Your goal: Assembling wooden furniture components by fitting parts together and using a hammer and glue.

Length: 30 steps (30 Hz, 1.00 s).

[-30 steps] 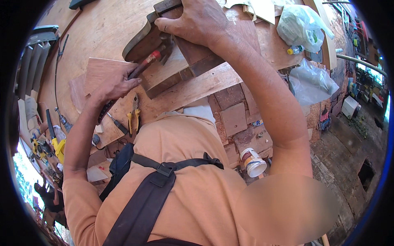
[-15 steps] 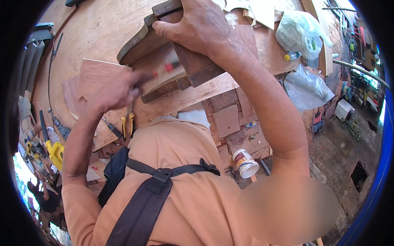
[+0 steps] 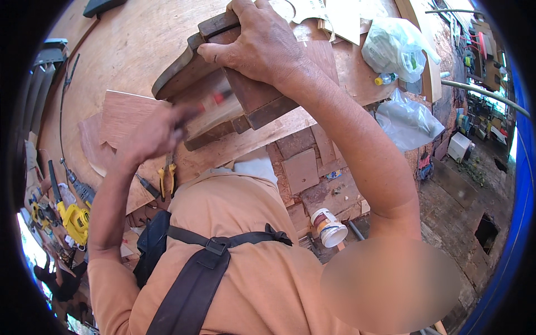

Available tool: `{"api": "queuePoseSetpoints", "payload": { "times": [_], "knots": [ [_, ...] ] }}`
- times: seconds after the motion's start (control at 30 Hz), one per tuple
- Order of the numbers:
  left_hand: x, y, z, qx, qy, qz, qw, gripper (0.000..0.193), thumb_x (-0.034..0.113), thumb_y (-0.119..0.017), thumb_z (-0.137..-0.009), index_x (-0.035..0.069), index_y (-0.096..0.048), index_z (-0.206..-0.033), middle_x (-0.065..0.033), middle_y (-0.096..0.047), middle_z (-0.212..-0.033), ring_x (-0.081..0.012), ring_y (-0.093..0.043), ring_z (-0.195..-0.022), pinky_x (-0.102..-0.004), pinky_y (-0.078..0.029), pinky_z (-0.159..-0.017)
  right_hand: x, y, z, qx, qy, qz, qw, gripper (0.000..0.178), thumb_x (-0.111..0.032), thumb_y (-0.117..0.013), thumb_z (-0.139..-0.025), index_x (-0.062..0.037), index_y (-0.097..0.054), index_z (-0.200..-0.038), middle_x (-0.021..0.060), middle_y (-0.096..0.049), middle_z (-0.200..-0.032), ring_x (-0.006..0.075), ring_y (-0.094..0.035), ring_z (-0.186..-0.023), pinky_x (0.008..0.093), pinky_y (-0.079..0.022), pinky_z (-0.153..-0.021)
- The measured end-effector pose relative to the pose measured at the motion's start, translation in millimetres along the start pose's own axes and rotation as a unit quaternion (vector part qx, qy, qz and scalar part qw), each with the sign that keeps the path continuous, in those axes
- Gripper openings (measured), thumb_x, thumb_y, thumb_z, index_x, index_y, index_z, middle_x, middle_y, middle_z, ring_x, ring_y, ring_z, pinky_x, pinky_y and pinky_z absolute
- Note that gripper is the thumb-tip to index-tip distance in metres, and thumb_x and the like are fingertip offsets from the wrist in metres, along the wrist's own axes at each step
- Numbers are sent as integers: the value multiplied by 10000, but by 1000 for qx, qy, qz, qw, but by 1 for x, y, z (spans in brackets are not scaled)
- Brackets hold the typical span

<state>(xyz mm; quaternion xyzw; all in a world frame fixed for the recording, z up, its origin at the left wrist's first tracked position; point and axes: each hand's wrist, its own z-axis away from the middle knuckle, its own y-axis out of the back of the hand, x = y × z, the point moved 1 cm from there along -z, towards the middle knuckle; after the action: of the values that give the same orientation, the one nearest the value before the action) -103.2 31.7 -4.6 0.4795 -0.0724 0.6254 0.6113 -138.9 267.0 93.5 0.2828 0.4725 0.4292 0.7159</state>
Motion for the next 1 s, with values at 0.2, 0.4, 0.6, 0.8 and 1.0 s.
{"api": "queuePoseSetpoints", "payload": {
  "times": [0.2,0.4,0.6,0.8,1.0],
  "knots": [
    [-6,4,-2,-14,-100,-69,993,431,33,-624,-776,39,-629,-1207,-261,-623,-811,-424,-601,-751,-463,-478,-688,-9,5,1,-32,-39,-15,999,644,-528,-695,-794,-44,-505,-1174,190,-555,-1136,344,-585,-1087,451,-467,-896],
    [-22,-16,8,-11,-59,-34,998,453,37,-616,-780,48,-619,-1233,-280,-608,-826,-424,-602,-774,-473,-468,-714,19,-12,-2,-3,-51,-39,998,839,-657,-679,-791,-112,-435,-1379,173,-540,-1301,399,-551,-1183,431,-452,-997],
    [-30,-10,21,31,-1,-3,1000,385,75,-614,-793,29,-614,-1175,-265,-602,-859,-438,-586,-842,-480,-452,-743,65,-15,36,10,-35,-147,988,714,-658,-588,-880,29,-642,-1069,147,-622,-844,241,-600,-819,380,-495,-748],
    [-26,-4,19,38,44,-26,998,304,132,-643,-804,17,-613,-1084,-246,-610,-887,-427,-593,-887,-473,-459,-756,60,-55,67,122,-88,-278,949,425,-387,-537,-1020,9,-671,-945,-37,-554,-766,57,-460,-730,237,-401,-641],
    [-16,5,7,35,113,-118,986,279,259,-696,-839,-4,-621,-892,-230,-621,-822,-411,-615,-853,-486,-467,-742,69,-59,64,119,-92,-295,944,428,-386,-545,-1016,7,-660,-894,-39,-584,-757,44,-476,-707,222,-404,-624]
  ]
}}
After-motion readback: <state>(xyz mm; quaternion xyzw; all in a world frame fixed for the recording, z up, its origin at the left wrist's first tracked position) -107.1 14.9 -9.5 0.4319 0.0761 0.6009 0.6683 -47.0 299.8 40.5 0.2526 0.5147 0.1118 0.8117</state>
